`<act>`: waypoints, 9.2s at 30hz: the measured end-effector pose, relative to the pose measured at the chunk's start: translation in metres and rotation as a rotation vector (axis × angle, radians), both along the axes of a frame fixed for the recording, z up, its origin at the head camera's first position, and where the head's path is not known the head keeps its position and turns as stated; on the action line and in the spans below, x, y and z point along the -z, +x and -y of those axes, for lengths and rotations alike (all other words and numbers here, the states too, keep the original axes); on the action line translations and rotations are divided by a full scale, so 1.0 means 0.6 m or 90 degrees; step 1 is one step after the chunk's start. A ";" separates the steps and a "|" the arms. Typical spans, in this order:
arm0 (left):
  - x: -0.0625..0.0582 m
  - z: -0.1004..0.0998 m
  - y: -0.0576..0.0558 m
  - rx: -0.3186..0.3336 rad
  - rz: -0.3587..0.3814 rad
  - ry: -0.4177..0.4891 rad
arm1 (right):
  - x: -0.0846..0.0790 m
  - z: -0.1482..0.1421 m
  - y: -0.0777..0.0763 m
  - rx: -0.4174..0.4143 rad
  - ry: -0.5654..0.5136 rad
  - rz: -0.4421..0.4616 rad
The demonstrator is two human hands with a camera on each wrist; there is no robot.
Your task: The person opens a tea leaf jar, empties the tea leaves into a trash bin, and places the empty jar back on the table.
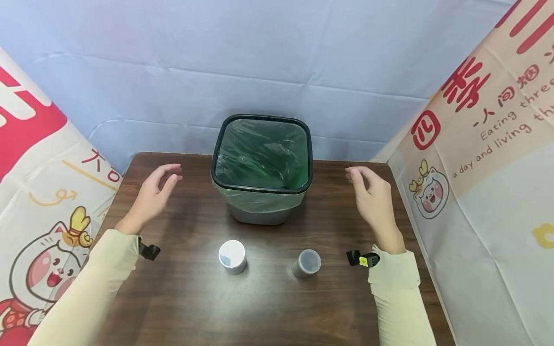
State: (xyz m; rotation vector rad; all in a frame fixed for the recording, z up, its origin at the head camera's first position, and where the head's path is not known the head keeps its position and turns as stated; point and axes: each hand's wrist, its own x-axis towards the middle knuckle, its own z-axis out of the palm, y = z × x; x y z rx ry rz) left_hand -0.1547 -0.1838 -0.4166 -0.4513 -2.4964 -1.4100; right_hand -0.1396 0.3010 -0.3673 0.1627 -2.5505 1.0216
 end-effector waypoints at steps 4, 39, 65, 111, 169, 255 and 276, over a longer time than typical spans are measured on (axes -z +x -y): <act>0.000 -0.007 0.024 0.010 0.006 0.007 | 0.000 0.015 0.013 -0.013 -0.039 -0.016; 0.202 -0.069 0.164 0.150 0.029 0.179 | 0.106 0.079 0.132 -0.088 -0.269 -0.024; 0.274 -0.166 0.194 0.130 0.170 0.093 | 0.139 0.125 0.146 -0.143 -0.298 0.029; 0.201 -0.207 0.202 0.093 0.108 0.104 | 0.136 0.169 0.145 -0.187 -0.312 0.061; 0.193 -0.224 0.190 0.146 0.073 0.090 | 0.145 0.267 0.158 -0.352 -0.330 0.114; 0.159 -0.222 0.184 0.189 0.018 0.024 | 0.149 0.286 0.178 -0.312 -0.278 0.158; 0.159 -0.221 0.181 0.157 0.038 0.037 | 0.120 0.296 0.185 -0.312 -0.352 0.127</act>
